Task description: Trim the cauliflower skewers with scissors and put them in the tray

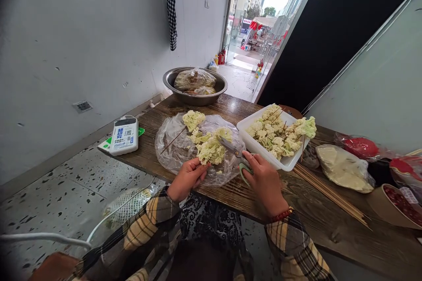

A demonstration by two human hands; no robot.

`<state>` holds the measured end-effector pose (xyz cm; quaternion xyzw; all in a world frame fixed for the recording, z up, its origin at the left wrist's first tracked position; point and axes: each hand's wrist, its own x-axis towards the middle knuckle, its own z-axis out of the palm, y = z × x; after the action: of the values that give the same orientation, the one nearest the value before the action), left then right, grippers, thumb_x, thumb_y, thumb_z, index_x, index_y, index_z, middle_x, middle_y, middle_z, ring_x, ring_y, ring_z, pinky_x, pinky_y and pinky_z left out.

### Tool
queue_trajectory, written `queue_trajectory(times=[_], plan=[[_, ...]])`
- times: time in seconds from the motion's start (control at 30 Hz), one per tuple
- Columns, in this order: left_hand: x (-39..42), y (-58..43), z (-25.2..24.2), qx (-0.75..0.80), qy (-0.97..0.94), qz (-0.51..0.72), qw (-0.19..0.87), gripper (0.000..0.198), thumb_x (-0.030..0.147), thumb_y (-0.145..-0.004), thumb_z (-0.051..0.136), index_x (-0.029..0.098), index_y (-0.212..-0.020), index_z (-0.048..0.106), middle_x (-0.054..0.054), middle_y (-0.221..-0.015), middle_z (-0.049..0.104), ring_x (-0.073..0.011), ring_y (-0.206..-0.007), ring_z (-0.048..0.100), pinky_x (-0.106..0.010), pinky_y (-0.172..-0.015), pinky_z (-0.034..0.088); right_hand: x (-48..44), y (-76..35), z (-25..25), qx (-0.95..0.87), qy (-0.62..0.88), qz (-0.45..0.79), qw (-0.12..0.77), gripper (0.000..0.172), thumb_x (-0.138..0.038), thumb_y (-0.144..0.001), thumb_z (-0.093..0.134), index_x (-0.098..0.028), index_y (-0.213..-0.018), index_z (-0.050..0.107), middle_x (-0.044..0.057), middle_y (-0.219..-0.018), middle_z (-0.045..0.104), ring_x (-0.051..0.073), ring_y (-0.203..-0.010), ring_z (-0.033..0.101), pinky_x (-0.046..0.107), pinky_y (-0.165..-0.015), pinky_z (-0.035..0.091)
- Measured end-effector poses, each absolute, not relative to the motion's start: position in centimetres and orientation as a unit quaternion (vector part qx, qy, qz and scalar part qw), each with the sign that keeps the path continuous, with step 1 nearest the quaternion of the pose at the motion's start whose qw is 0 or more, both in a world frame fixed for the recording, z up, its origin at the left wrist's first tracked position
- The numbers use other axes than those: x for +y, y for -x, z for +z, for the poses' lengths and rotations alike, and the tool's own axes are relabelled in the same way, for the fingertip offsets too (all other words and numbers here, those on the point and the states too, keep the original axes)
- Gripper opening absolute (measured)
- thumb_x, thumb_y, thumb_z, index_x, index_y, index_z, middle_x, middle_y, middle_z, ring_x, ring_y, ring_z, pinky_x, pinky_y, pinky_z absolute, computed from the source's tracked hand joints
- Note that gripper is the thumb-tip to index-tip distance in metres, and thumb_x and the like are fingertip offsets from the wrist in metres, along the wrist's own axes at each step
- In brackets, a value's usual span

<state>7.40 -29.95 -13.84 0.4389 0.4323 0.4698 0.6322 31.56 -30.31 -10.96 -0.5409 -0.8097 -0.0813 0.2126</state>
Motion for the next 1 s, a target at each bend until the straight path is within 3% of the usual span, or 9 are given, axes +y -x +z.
queue_trajectory(times=[0.2,0.43,0.63,1.0], plan=[[-29.8,-7.1,-14.3,0.427,-0.442,0.459,0.642,0.041,0.053,-0.075,0.066,0.013,-0.085,0.061,0.008,-0.044,0.045,-0.0037,-0.034,0.026,-0.021,-0.037,0.016,-29.6,-31.2,-10.8,-0.813,0.531,-0.066,0.228,0.043,-0.030,-0.092,0.052,-0.021,-0.134,0.051,0.008,-0.106,0.066,0.025,-0.093,0.065,0.035,-0.077,0.050],[-29.8,-7.2,-14.4,0.430,-0.435,0.464,0.640,0.040,0.053,-0.075,0.066,0.014,-0.081,0.059,0.008,-0.044,0.045,-0.0032,-0.032,0.026,-0.021,-0.034,0.017,-29.3,-30.5,-11.0,-0.812,0.536,-0.049,0.224,0.041,-0.031,-0.093,0.051,-0.020,-0.132,0.054,0.009,-0.109,0.069,0.024,-0.091,0.067,0.034,-0.074,0.052],[-29.7,-7.0,-14.3,0.418,-0.420,0.472,0.653,0.041,0.052,-0.074,0.068,0.013,-0.084,0.059,0.009,-0.045,0.045,-0.0023,-0.031,0.024,-0.021,-0.032,0.015,-28.9,-30.5,-12.3,-0.805,0.511,0.036,0.298,0.040,-0.037,-0.089,0.059,-0.018,-0.125,0.061,0.010,-0.116,0.070,0.024,-0.102,0.067,0.035,-0.085,0.053],[-29.7,-6.9,-14.3,0.414,-0.418,0.473,0.656,0.043,0.054,-0.073,0.068,0.014,-0.083,0.059,0.008,-0.045,0.046,-0.0024,-0.031,0.026,-0.020,-0.032,0.017,-30.2,-30.7,-11.0,-0.801,0.546,-0.108,0.220,0.041,-0.035,-0.092,0.053,-0.021,-0.130,0.057,0.007,-0.104,0.070,0.023,-0.081,0.068,0.031,-0.062,0.049]])
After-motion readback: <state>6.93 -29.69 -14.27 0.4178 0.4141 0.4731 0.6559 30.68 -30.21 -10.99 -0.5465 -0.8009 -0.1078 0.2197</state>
